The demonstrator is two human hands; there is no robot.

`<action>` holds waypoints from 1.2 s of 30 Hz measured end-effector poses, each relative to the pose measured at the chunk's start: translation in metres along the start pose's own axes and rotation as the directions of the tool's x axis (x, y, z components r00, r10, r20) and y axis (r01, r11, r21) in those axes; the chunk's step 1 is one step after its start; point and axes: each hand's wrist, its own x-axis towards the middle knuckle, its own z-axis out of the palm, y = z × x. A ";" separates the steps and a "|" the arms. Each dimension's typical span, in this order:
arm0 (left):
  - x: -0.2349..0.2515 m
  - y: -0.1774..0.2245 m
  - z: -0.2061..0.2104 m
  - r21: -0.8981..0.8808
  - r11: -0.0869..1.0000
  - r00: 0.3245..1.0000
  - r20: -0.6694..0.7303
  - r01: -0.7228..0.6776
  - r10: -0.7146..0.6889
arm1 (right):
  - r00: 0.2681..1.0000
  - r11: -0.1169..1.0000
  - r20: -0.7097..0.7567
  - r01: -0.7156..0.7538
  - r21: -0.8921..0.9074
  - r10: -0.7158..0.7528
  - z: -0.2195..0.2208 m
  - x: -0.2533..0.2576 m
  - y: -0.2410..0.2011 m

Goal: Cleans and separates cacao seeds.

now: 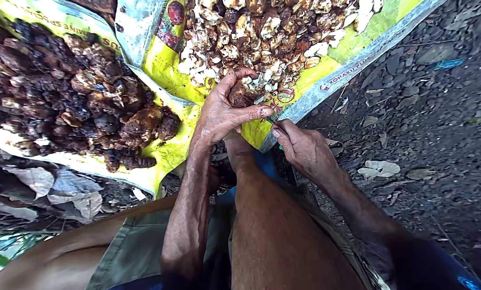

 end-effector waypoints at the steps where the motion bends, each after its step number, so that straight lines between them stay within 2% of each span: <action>1: -0.001 0.001 0.001 0.026 1.000 1.000 -0.002 -0.012 0.012 | 1.000 1.000 0.008 -0.001 0.000 0.001 0.000 0.000 0.000; 7: 0.000 0.002 0.001 0.174 0.978 0.992 -0.031 -0.115 0.122 | 0.998 0.996 0.069 -0.021 0.087 0.015 -0.005 0.003 -0.001; 11: 0.000 0.000 -0.002 0.370 0.924 0.990 -0.065 -0.095 0.128 | 0.996 0.996 0.089 -0.013 0.091 0.005 -0.007 0.000 0.001; 18: 0.035 -0.025 -0.015 0.194 0.971 0.990 -0.011 -0.137 0.142 | 0.999 0.999 0.026 0.022 0.028 -0.023 -0.005 0.003 0.005; 21: 0.031 -0.024 -0.015 0.151 0.976 0.987 -0.012 -0.157 0.161 | 0.999 0.999 0.004 0.038 0.025 -0.038 -0.006 0.002 0.004; 33: 0.035 -0.027 -0.016 0.163 0.963 0.973 -0.052 -0.213 0.224 | 0.999 0.999 0.004 0.033 0.009 -0.033 -0.006 0.001 0.004; 36: 0.016 -0.012 -0.005 0.252 0.960 0.986 -0.083 -0.123 0.148 | 0.999 0.999 0.032 0.032 0.000 -0.032 -0.007 0.002 0.004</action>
